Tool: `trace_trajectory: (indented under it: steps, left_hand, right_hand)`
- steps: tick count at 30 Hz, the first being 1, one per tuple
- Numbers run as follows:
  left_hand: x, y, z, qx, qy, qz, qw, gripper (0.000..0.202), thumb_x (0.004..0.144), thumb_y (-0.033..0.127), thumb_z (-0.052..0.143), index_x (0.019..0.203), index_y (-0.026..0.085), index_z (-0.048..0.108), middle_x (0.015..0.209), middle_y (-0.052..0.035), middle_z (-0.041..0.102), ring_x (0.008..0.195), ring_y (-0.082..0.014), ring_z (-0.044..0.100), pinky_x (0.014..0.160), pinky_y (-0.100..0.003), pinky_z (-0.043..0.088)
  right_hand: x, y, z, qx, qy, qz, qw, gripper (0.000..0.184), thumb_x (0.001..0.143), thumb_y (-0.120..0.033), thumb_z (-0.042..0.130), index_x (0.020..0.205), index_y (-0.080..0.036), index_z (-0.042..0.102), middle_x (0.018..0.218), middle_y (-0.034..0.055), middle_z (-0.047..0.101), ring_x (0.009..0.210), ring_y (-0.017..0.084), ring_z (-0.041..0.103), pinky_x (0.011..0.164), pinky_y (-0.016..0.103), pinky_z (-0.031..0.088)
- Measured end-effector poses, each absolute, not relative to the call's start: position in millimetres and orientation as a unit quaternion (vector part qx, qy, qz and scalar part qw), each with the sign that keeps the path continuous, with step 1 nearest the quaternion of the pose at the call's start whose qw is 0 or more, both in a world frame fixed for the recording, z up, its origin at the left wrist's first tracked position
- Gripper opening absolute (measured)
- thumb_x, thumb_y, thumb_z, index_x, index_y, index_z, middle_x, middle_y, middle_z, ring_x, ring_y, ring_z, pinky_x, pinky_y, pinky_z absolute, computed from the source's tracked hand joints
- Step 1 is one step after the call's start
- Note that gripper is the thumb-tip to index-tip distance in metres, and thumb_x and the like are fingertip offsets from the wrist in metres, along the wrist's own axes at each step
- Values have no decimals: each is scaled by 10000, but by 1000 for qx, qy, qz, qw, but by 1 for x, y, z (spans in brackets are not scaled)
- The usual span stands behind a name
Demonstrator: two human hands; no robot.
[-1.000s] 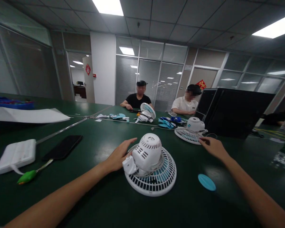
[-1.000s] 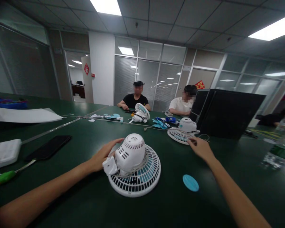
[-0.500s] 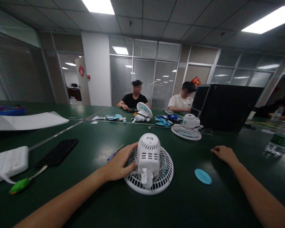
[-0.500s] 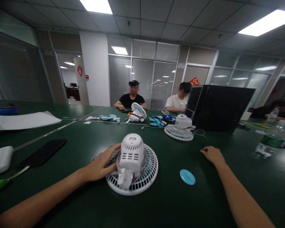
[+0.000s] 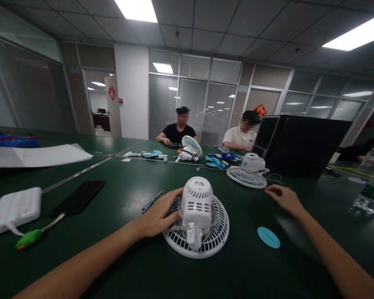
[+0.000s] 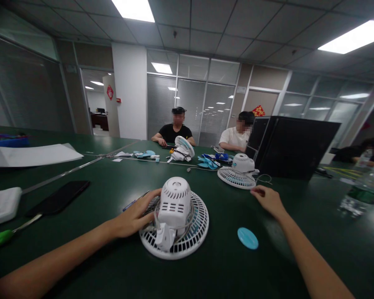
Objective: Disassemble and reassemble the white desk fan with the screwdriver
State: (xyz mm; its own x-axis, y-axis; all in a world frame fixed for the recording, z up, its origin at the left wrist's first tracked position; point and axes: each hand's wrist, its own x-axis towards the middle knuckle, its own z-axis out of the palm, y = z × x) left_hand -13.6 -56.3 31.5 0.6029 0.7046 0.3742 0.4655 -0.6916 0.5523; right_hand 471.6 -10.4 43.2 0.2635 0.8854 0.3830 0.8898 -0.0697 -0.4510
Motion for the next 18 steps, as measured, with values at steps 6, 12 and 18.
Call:
trace_trajectory:
  steps: [6,12,18]
  left_hand:
    - [-13,-57,31,859,331,315,232,614,931,379,403,1495,183,260,1555,-120,356,1419,-293,338,1187,-480,260]
    - [-12,-61,28,863,295,348,220,645,953,392,384,1531,187,184,1598,-112,273,1455,-313,274,1201,-483,234]
    - [-10,-58,21,868,256,383,183,647,973,463,399,1531,211,190,1575,-126,318,1420,-322,343,1182,-492,280]
  right_hand:
    - [365,-34,88,-529,-706,86,463,274,723,-441,696,852,-213,776,904,70,760,835,268,683,788,432,545]
    - [271,-72,129,-370,-823,113,416,148,815,-337,676,842,-201,727,842,48,742,770,189,679,693,326,552]
    - [228,-74,144,-334,-885,47,319,78,839,-155,642,833,-171,719,832,29,744,759,143,664,714,286,510]
